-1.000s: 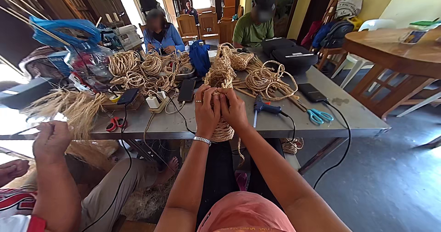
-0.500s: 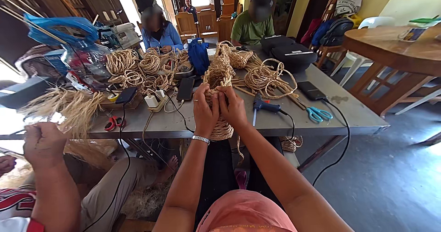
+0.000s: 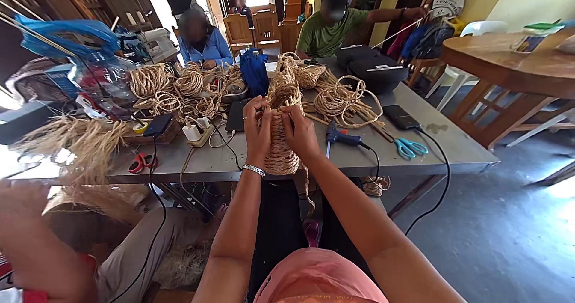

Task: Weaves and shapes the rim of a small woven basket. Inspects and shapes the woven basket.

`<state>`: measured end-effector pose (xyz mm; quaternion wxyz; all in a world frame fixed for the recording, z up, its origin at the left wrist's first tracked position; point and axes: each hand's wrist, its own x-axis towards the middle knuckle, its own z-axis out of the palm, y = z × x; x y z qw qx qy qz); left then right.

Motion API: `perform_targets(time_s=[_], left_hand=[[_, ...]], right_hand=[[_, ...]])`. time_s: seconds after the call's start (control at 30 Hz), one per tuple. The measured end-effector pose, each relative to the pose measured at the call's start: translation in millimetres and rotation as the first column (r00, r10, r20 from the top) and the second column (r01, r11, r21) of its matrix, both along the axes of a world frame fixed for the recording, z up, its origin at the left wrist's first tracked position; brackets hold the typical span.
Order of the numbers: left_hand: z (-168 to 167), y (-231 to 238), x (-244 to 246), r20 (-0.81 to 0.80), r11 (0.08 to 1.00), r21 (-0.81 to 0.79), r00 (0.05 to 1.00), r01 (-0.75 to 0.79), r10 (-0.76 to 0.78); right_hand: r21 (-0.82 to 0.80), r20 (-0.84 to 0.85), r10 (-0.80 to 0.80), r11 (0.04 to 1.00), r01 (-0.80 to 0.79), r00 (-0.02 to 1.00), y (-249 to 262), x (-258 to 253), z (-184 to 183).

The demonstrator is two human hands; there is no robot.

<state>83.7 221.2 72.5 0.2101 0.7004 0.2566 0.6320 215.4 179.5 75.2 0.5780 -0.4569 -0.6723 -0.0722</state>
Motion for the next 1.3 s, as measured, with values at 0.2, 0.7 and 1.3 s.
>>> perform_targets(time_s=[0.2,0.7,1.3], left_hand=[[2.4,9.6,5.0,0.015,0.998,0.057,1.0,-0.022,0.021],[-6.5,-3.0,16.3,-0.098,0.982,-0.015,0.977,-0.191,0.189],[-0.2,-4.9,20.0,-0.11,0.973,-0.065,0.971,-0.222,0.214]], right_hand=[[0.026,-0.004,-0.014,1.0,0.014,1.0,2.4,-1.6,-3.1],[-0.007,0.12,-0.166,0.986,0.168,0.979,-4.4,-0.1,-0.1],[-0.066,0.037,-0.075,0.995,0.078,0.996,-0.9,-0.1,-2.1]])
